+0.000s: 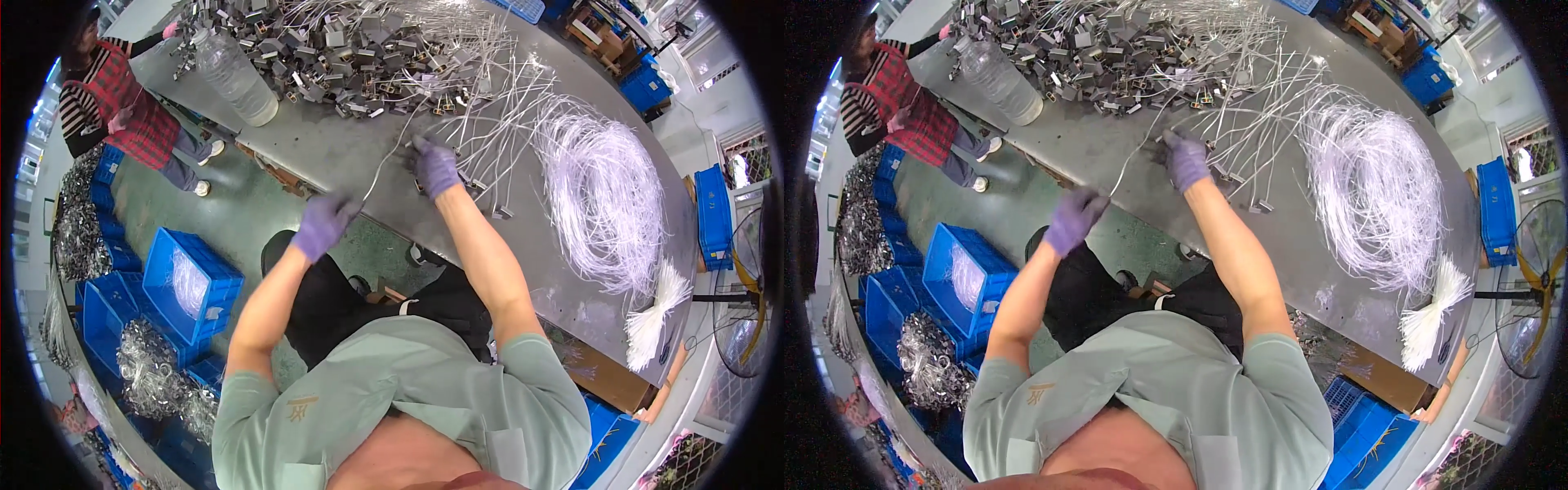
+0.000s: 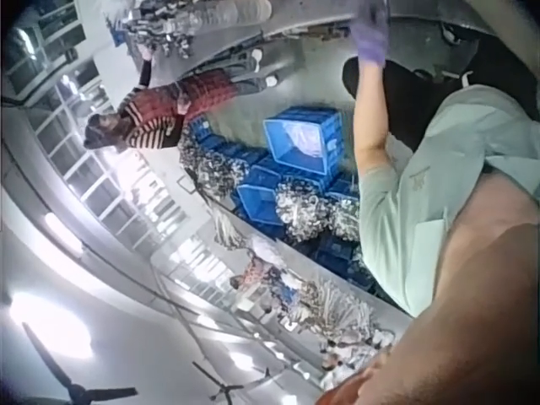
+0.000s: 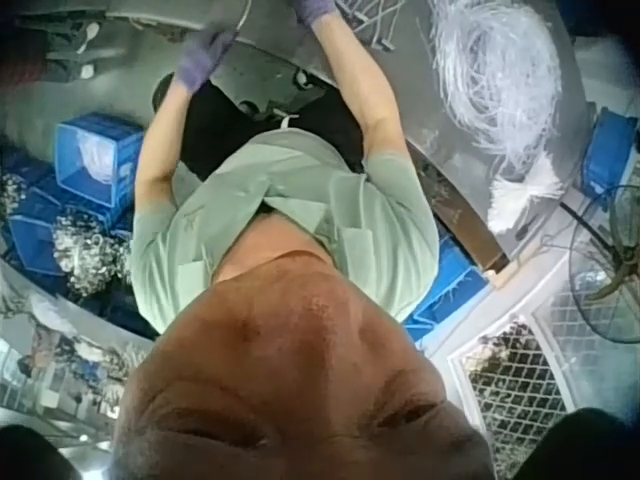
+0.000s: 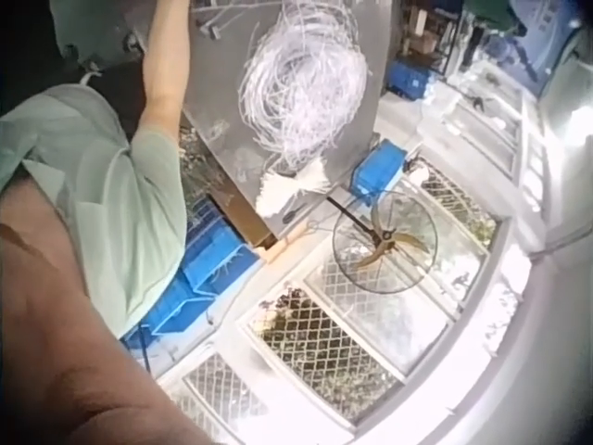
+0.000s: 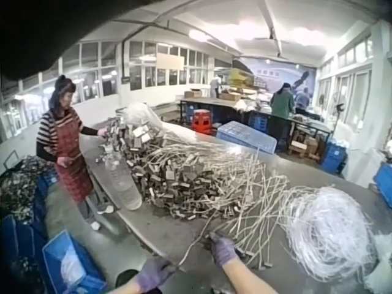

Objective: The person assembles wiring harnesses by hand, connecting multiple wires into bundled components with electrical connectors and plastic tubing at a factory workbench.

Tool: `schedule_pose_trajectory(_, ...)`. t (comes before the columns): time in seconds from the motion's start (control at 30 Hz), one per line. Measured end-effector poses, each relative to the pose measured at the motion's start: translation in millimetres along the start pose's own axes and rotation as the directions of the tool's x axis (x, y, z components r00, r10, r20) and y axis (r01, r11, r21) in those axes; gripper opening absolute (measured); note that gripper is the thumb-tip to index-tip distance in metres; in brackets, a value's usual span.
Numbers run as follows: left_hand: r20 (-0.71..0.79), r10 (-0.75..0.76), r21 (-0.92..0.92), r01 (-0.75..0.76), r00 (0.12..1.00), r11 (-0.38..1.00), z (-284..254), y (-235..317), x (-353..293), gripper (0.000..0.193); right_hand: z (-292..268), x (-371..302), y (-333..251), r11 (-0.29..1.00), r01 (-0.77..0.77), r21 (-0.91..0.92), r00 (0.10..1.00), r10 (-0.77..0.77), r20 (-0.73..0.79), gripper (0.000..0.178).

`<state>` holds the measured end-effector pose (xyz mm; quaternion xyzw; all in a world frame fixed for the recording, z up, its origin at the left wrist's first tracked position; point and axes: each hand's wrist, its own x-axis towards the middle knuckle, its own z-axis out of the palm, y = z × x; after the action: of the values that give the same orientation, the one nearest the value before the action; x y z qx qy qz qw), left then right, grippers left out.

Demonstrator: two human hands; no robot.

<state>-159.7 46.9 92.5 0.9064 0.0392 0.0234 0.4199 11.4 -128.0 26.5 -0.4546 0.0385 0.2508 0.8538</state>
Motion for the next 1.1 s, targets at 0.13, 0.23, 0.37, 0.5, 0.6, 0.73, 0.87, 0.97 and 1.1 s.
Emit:
schedule_pose_trajectory(0.13,0.051,-0.250,-0.121,0.254,0.967,0.960,-21.8,-44.8,-110.8,0.031,13.8,15.0,3.0,0.999,-0.005,0.037,0.995,0.001,0.104,0.030)
schedule_pose_trajectory(0.23,0.014,-0.482,-0.195,0.476,0.876,0.858,-35.3,-70.4,-184.7,0.031,16.8,13.3,4.0,0.996,0.083,0.025,0.995,-0.085,0.052,0.030)
schedule_pose_trajectory(0.37,-0.018,-0.632,-0.353,0.587,0.775,0.729,-38.1,-106.3,-248.7,0.034,15.6,16.5,-4.2,0.984,0.177,0.034,0.984,-0.177,0.000,0.028)
schedule_pose_trajectory(0.5,-0.152,-0.658,-0.303,0.599,0.737,0.741,-40.7,-114.9,-261.1,0.037,22.4,7.2,-28.6,0.938,0.346,0.022,0.937,-0.344,-0.063,0.027)
schedule_pose_trajectory(0.6,-0.182,-0.665,-0.333,0.591,0.724,0.735,-43.0,-118.9,-259.9,0.037,28.5,-3.3,-38.9,0.925,0.375,0.057,0.925,-0.370,-0.080,0.024)
schedule_pose_trajectory(0.73,-0.182,-0.562,-0.375,0.472,0.807,0.798,-45.5,-111.1,-249.9,0.036,26.4,-17.9,-44.4,0.952,0.303,-0.050,0.948,-0.307,-0.089,0.027)
schedule_pose_trajectory(0.87,-0.104,-0.534,-0.431,0.446,0.839,0.784,-44.1,-82.7,-226.1,0.033,20.2,-29.6,-40.8,0.992,0.061,0.108,0.995,-0.069,0.076,0.030)
schedule_pose_trajectory(0.97,-0.036,-0.423,-0.268,0.399,0.905,0.877,-34.8,-52.1,-188.7,0.028,34.4,-53.7,-32.1,0.991,0.109,-0.072,0.989,-0.101,0.108,0.031)
schedule_pose_trajectory(1.1,0.074,-0.424,-0.312,0.425,0.902,0.850,-11.8,-38.5,-160.3,0.023,38.5,-69.0,-46.5,0.895,0.019,-0.445,0.972,0.088,0.219,0.031)
